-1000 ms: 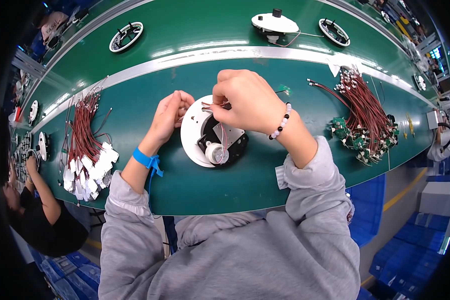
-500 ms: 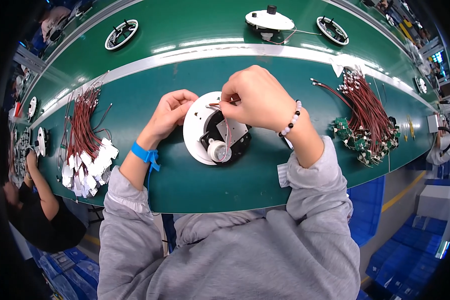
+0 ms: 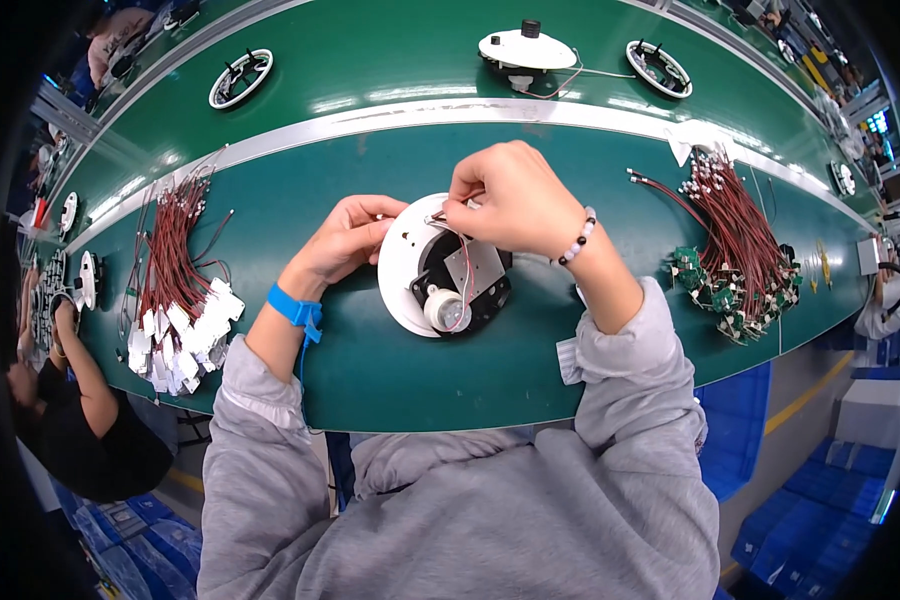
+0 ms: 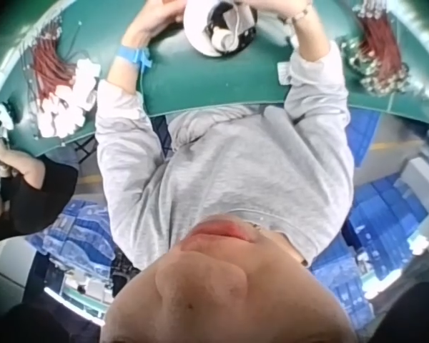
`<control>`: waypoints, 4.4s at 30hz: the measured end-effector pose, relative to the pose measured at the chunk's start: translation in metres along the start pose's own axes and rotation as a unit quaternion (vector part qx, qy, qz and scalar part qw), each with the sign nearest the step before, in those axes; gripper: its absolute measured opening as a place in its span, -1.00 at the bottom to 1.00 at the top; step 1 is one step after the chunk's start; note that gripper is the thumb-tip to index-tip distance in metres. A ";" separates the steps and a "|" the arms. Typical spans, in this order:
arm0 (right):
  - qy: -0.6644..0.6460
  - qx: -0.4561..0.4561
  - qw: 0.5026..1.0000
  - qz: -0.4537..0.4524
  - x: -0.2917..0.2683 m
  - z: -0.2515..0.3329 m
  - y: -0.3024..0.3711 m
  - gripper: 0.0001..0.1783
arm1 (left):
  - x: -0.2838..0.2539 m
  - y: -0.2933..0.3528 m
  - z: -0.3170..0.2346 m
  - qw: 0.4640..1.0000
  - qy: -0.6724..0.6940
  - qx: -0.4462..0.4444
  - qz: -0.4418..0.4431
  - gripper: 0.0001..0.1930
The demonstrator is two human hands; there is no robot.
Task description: Assembling electronic LED light components by attaching wiring harnesses and boards to plastic housings.
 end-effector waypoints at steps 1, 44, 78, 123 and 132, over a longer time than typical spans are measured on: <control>0.002 0.011 1.000 -0.002 0.002 0.001 0.002 -0.88 | -0.001 0.001 0.003 1.000 -0.001 -0.007 -0.013 -0.76; 0.049 -0.101 0.993 -0.042 0.010 0.016 -0.006 -0.94 | -0.006 -0.006 -0.004 0.984 -0.169 0.001 -0.053 -0.79; -0.272 0.099 0.905 0.312 0.033 -0.055 -0.015 -0.80 | -0.085 0.036 -0.074 0.880 -0.445 0.021 -0.161 -0.84; 0.244 -0.056 0.967 0.053 0.032 0.085 0.028 -0.78 | 0.051 0.009 -0.007 0.904 -0.317 0.281 -0.055 -0.76; 0.111 -0.087 0.972 0.186 -0.001 0.098 0.032 -0.83 | 0.051 0.009 -0.008 0.906 -0.344 0.248 0.001 -0.73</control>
Point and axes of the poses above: each hand's wrist, its own y-axis away from the middle knuckle, its own x-axis out of the palm, z = x × y, the point moved 6 cm from there along -y, towards the middle knuckle, and after that the axes turned 4 degrees about -z, right-handed, at the moved point
